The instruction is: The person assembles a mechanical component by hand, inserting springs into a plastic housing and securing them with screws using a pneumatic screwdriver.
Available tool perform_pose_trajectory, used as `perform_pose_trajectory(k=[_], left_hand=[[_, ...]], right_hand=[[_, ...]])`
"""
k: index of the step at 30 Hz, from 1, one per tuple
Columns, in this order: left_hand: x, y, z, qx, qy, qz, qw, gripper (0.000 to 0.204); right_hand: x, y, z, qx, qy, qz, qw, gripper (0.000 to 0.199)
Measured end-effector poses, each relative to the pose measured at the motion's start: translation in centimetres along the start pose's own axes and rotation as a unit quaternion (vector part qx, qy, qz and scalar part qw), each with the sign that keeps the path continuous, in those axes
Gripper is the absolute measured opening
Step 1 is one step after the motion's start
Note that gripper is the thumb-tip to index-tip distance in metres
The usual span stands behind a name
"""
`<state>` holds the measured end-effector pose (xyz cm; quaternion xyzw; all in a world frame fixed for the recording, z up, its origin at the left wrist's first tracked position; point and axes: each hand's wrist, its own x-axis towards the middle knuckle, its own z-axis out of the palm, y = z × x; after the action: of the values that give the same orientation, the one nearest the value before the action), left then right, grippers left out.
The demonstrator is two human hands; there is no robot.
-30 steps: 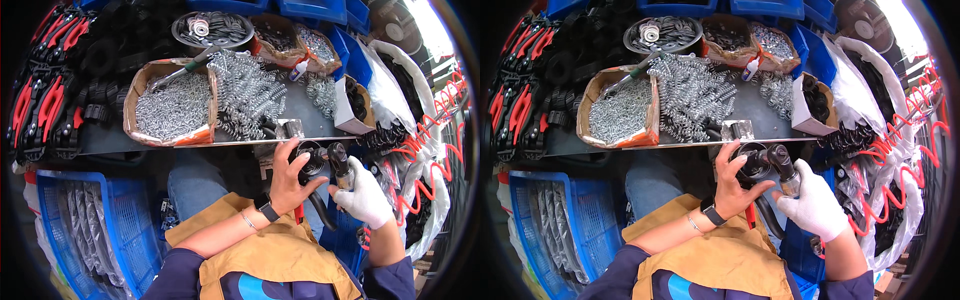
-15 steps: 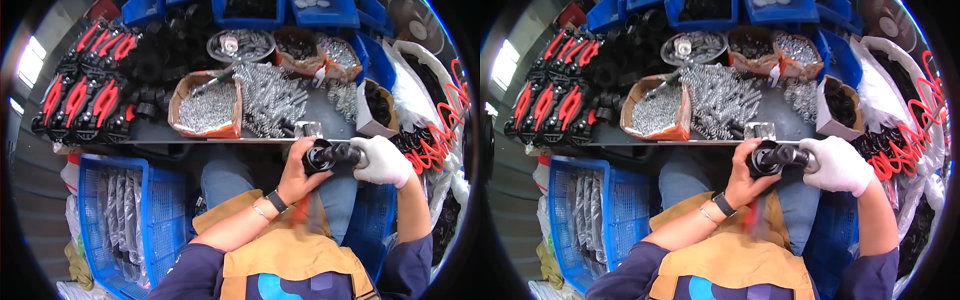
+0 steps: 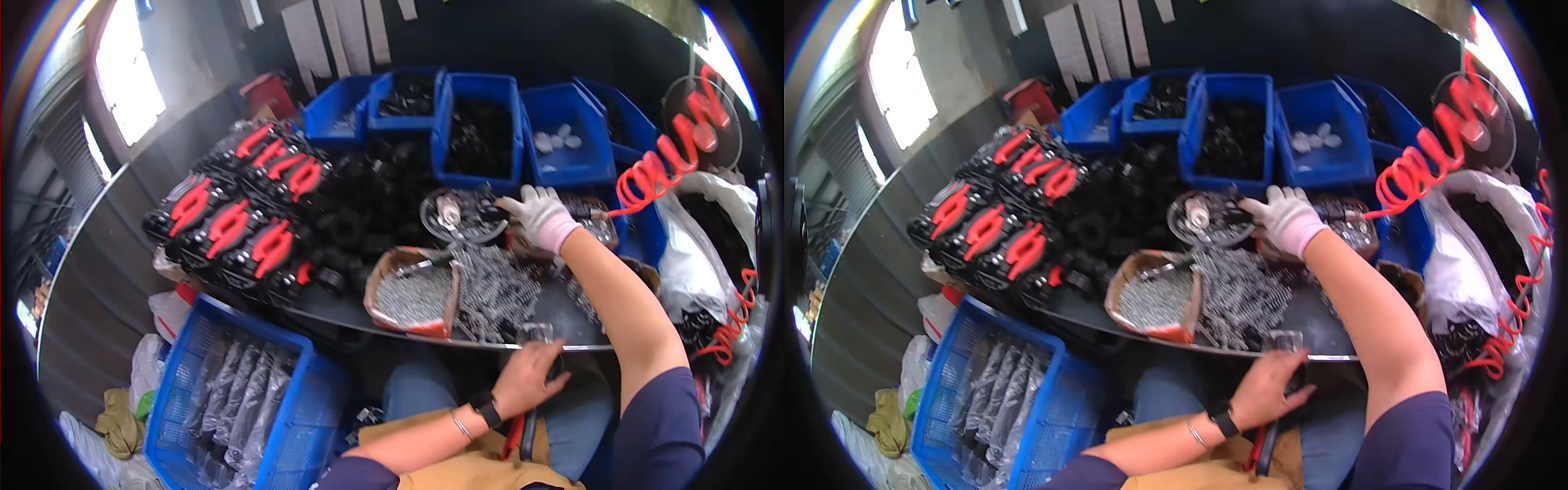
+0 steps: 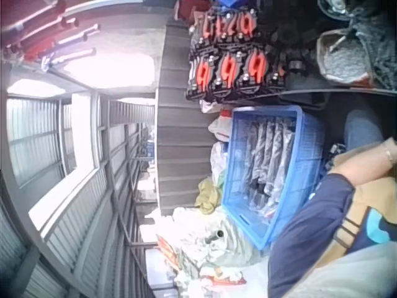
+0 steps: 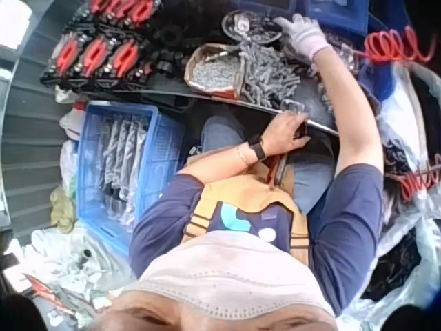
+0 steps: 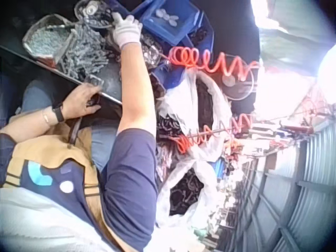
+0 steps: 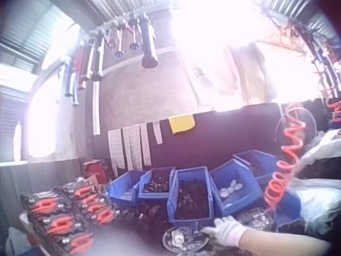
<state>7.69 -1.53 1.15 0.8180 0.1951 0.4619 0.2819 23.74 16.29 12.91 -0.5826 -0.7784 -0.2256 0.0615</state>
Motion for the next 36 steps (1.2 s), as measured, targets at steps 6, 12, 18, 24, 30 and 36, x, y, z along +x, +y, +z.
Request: perform_pose_trajectory(k=[6,12,18,24,30,36], left_hand=[[-0.2,0.0,0.7,0.001,0.031,0.029,0.999,0.057],[-0.5,-1.6,-0.5,0.033,0.051,0.01,0.998,0.056],[0.0,-0.6,0.9,-0.019,0.042,0.038,0.998,0.049],[-0.2,-1.2,0.5,-0.009,0.037,0.025,0.999,0.047],[0.2,-1.1,1.1,-0.043,0.045,0.031,0.998,0.039],[3.5,-1.2,-4.1,-0.053,-0.086,0.04,0.994,0.072]], right_hand=[[0.9,3.7,3.8,0.069,-0.119,-0.001,0.991,0.051],[-8.7,-3.2,-6.2,0.188,0.069,0.084,0.976,0.014],[-30.6,-9.6,1.5,0.267,-0.398,0.263,0.837,0.026],[-34.6,-19.7,21.9,0.558,-0.119,0.279,0.773,0.042],[-34.4,-19.8,24.9,0.54,-0.165,0.346,0.749,0.042],[-29.7,-10.9,8.1,0.332,-0.415,0.18,0.828,0.04]])
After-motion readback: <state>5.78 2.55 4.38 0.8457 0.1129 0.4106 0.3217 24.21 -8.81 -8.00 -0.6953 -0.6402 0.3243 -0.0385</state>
